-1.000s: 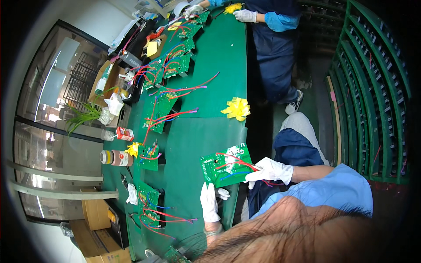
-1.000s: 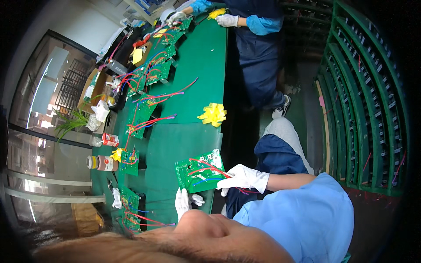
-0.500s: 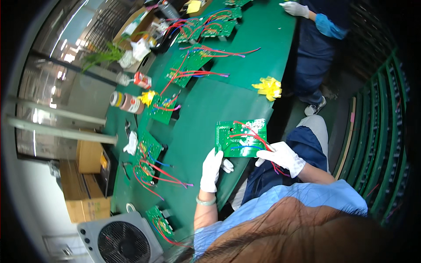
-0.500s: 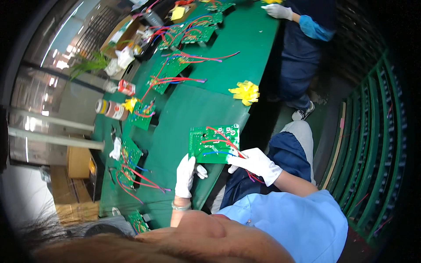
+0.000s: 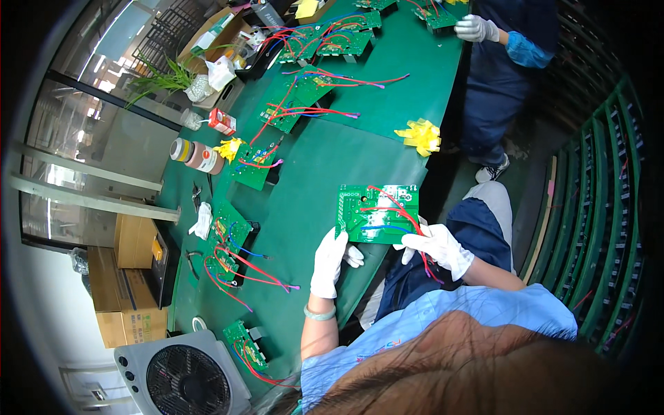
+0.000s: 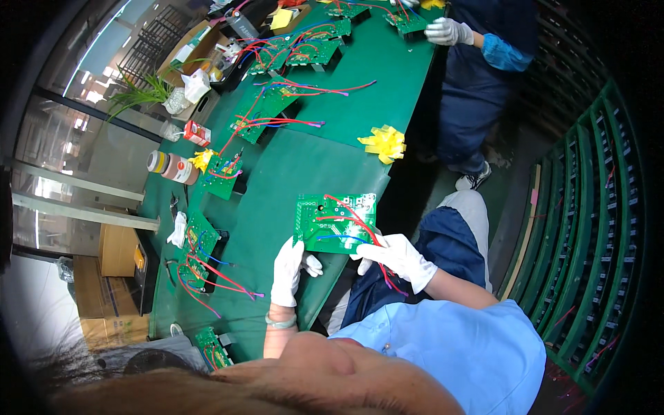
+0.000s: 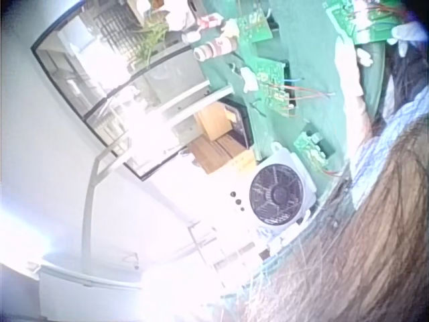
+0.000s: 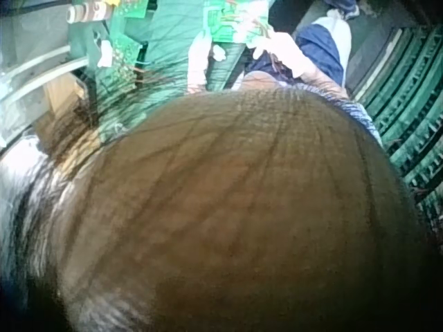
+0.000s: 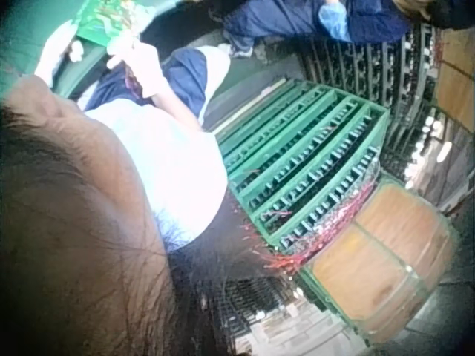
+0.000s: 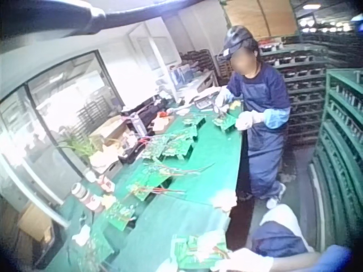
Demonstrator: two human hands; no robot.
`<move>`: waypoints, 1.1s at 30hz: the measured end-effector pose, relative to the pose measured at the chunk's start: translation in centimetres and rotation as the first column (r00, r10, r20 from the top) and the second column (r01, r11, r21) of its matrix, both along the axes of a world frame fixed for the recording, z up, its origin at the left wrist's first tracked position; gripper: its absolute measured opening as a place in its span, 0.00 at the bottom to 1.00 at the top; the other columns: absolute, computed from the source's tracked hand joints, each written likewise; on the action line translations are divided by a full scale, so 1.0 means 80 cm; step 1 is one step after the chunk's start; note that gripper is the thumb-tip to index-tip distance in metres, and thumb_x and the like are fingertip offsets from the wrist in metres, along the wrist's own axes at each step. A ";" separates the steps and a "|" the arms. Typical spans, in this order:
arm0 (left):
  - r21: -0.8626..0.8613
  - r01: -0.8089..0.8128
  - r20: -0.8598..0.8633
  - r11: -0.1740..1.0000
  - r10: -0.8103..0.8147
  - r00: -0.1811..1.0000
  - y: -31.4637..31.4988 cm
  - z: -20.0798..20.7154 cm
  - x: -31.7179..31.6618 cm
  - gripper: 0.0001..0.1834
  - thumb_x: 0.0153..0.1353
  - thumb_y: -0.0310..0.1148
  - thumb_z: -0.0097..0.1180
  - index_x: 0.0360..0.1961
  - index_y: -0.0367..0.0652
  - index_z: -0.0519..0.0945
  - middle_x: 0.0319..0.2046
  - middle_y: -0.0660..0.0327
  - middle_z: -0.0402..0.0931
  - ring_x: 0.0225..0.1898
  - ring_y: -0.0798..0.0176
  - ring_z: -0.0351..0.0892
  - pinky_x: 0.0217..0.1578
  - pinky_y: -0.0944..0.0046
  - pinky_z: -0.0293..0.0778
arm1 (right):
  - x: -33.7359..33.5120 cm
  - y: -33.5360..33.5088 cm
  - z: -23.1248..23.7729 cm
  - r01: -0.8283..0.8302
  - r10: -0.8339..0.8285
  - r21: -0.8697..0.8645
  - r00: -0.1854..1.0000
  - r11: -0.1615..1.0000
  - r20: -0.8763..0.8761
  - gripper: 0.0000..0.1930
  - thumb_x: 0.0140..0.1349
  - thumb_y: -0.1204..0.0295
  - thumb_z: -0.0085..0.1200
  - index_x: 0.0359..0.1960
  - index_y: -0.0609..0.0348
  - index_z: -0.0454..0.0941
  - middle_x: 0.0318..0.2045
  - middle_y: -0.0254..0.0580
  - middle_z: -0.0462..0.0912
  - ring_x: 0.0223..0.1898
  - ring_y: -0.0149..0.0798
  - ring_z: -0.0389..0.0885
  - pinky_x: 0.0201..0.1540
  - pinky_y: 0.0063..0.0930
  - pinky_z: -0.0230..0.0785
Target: The person handles green circuit boards with attached wires, flipping them over to inspect both sides and aligning components. They pick up and place down multiple boards on a green workbench, occasionally adjusting the wires and checking the board's surface.
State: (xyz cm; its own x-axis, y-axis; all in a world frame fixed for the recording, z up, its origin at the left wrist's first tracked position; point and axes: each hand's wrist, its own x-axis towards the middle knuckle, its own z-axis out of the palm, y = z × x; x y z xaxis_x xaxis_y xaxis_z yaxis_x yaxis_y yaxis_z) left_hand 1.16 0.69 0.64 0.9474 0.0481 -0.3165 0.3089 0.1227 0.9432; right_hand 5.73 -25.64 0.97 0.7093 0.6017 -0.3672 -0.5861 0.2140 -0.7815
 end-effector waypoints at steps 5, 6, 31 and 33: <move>0.034 0.001 -0.015 0.999 0.000 1.000 0.002 0.000 -0.002 0.23 0.71 0.41 0.46 0.55 0.29 0.69 0.21 0.53 0.79 0.18 0.63 0.79 0.20 0.70 0.76 | 0.007 -0.003 0.011 -0.072 0.077 -0.098 0.996 0.993 0.053 0.16 0.63 0.68 0.60 0.44 0.71 0.81 0.34 0.46 0.85 0.33 0.36 0.85 0.44 0.25 0.73; 0.034 -0.006 -0.012 0.999 0.007 1.000 0.002 0.002 -0.001 0.23 0.71 0.41 0.45 0.55 0.29 0.69 0.21 0.53 0.79 0.18 0.63 0.79 0.20 0.69 0.76 | 0.009 -0.003 0.018 -0.100 0.109 -0.148 0.993 0.984 0.051 0.16 0.63 0.68 0.60 0.44 0.71 0.81 0.34 0.46 0.85 0.33 0.35 0.85 0.44 0.25 0.73; -0.034 0.071 0.074 0.997 -0.068 0.995 0.003 -0.007 0.003 0.33 0.73 0.51 0.38 0.67 0.34 0.62 0.20 0.54 0.79 0.18 0.63 0.78 0.20 0.70 0.77 | 0.101 -0.123 0.033 0.548 -0.454 -0.114 0.778 0.829 0.436 0.14 0.66 0.67 0.50 0.32 0.68 0.82 0.09 0.25 0.67 0.09 0.19 0.59 0.13 0.18 0.47; -0.006 0.071 0.068 0.997 -0.070 0.995 0.007 -0.007 -0.003 0.33 0.73 0.51 0.38 0.66 0.32 0.63 0.21 0.54 0.79 0.18 0.63 0.78 0.21 0.70 0.77 | 0.142 -0.129 0.039 0.537 -0.422 -0.137 0.775 0.833 0.471 0.14 0.66 0.67 0.52 0.34 0.67 0.84 0.11 0.26 0.68 0.12 0.20 0.63 0.16 0.18 0.51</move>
